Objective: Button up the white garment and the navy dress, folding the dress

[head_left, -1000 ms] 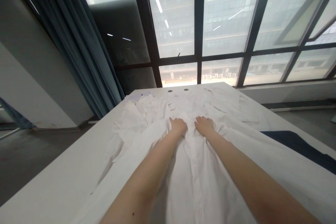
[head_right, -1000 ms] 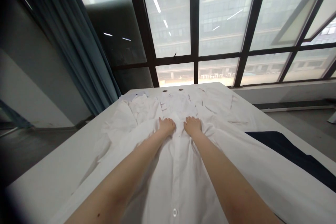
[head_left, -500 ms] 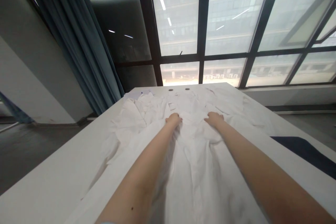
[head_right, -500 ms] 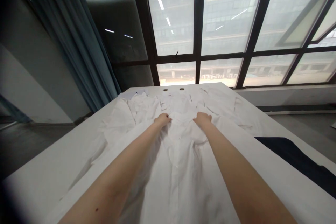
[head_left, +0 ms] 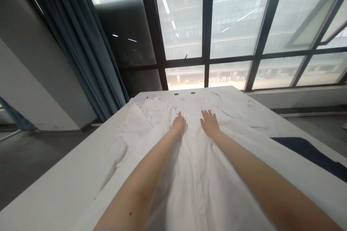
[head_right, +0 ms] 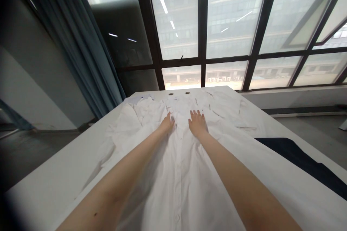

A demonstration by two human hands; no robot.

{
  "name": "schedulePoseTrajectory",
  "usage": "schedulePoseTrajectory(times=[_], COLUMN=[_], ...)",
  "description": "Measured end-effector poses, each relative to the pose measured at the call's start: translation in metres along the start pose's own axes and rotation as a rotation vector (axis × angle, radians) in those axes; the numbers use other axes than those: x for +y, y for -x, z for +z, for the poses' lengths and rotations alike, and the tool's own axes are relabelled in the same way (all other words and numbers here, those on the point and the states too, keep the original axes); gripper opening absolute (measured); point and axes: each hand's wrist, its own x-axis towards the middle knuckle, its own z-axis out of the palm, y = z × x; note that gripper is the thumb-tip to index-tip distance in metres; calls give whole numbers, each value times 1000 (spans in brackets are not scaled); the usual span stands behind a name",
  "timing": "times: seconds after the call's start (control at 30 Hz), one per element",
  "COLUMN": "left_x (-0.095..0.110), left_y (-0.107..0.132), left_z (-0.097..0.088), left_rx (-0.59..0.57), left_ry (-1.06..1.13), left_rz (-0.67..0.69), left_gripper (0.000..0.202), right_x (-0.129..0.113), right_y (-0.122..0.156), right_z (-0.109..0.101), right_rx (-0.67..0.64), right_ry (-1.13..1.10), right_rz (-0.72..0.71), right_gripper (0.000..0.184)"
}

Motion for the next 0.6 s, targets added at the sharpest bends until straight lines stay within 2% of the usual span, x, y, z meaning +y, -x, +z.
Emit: schedulePoseTrajectory(times=[0.1,0.17,0.23,0.3,0.4,0.47,0.6], left_x=[6,7,7,6,7,11,27], left_y=[37,60,72,73,60,50,41], left_z=[9,12,12,8,0,-1,3], left_rx=[-194,-293,-275,-220,-218,-243,-298], left_ry=[-78,-82,-36,11,39,48,51], left_rz=[275,336,269,183,68,-20,-141], left_gripper=[48,44,43,40,36,33,35], right_x=[-10,-13,-16,-23,-42,-58,-78], right_y=[38,63,86,109,151,183,235], right_z=[-1,-8,-20,-36,-61,-74,-79], right_rx=[-331,-465,-455,-422,-454,-487,-571], right_ry=[-46,-51,-45,-62,-121,-164,-299], right_rz=[-142,-154,-144,-180,-222,-193,-251], right_gripper=[52,54,56,56,60,67,75])
